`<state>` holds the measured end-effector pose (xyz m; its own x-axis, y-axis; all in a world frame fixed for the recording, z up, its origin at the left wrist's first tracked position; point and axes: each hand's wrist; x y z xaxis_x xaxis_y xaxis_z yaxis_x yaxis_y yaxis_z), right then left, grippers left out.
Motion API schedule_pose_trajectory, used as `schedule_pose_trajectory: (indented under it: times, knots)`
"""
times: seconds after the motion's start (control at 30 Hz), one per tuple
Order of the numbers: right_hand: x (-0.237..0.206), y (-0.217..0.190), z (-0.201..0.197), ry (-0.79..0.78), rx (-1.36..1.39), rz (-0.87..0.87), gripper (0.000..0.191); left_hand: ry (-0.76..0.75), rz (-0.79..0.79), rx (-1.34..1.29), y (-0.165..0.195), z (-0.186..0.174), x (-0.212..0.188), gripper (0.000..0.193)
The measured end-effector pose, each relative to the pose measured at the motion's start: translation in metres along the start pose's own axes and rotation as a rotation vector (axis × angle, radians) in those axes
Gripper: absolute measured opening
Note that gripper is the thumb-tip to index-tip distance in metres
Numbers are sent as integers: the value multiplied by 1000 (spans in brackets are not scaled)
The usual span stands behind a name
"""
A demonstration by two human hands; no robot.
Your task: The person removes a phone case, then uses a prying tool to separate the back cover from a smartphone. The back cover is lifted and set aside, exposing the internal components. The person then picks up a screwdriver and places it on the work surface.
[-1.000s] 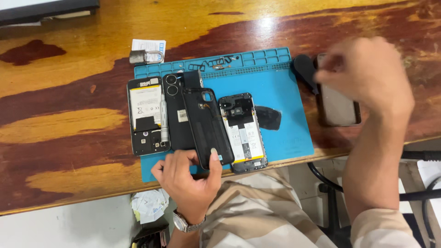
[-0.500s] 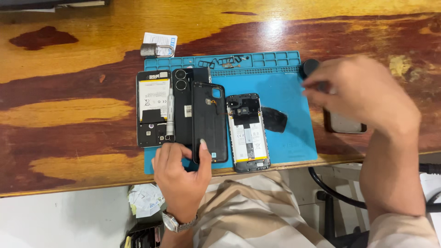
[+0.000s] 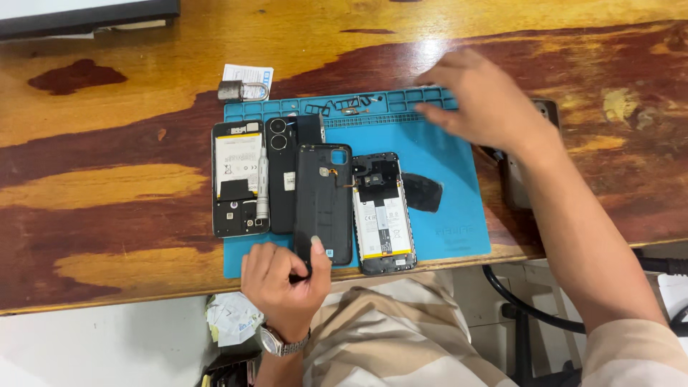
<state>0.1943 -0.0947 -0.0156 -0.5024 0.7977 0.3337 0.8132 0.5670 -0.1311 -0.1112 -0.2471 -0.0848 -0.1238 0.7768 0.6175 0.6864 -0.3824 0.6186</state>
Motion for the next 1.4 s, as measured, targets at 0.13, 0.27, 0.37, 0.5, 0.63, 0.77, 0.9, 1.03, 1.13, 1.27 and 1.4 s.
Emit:
schedule_pose_trajectory:
  times: [0.13,0.27,0.37,0.5,0.63,0.77,0.9,1.03,1.13,1.27,1.4]
  knots:
    - [8,-26,7,-45,181,-105,35,33,-77,74,3,-13,14,32]
    - [8,-44,3,-52,274,-126,33,15,-9,360,-8,-27,36,28]
    - [5,-44,-3,-35,315,-89,31,-84,-86,426,-14,-28,40,19]
    - [3,-44,-5,16,353,-68,36,-8,-105,373,-20,-26,36,18]
    - [0,-60,-11,7,536,-50,38,144,-16,265,-19,-25,31,18]
    - [1,-86,-15,146,473,-315,43,105,144,163,5,-21,27,28]
    - [-6,-106,-16,144,151,-514,48,-54,265,-28,39,-6,30,32]
    - [-10,-102,-10,178,253,-366,38,-123,143,-87,41,-17,48,67]
    - [-12,-91,-1,179,633,-83,42,-188,-246,199,32,-22,58,59]
    - [-18,-80,12,217,937,-73,59,-363,-289,384,26,-20,52,42]
    - [-19,-82,36,276,849,-113,56,-442,-295,316,21,-20,45,39]
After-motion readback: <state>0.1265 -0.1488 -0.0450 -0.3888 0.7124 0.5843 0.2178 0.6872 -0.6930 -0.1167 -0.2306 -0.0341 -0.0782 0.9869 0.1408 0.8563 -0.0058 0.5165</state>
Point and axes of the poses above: each hand's wrist, its own x-axis towards the middle knuckle, its own z-axis out of the palm, y = z × x, and after that the axes turned 1 degree about -x, right-handed
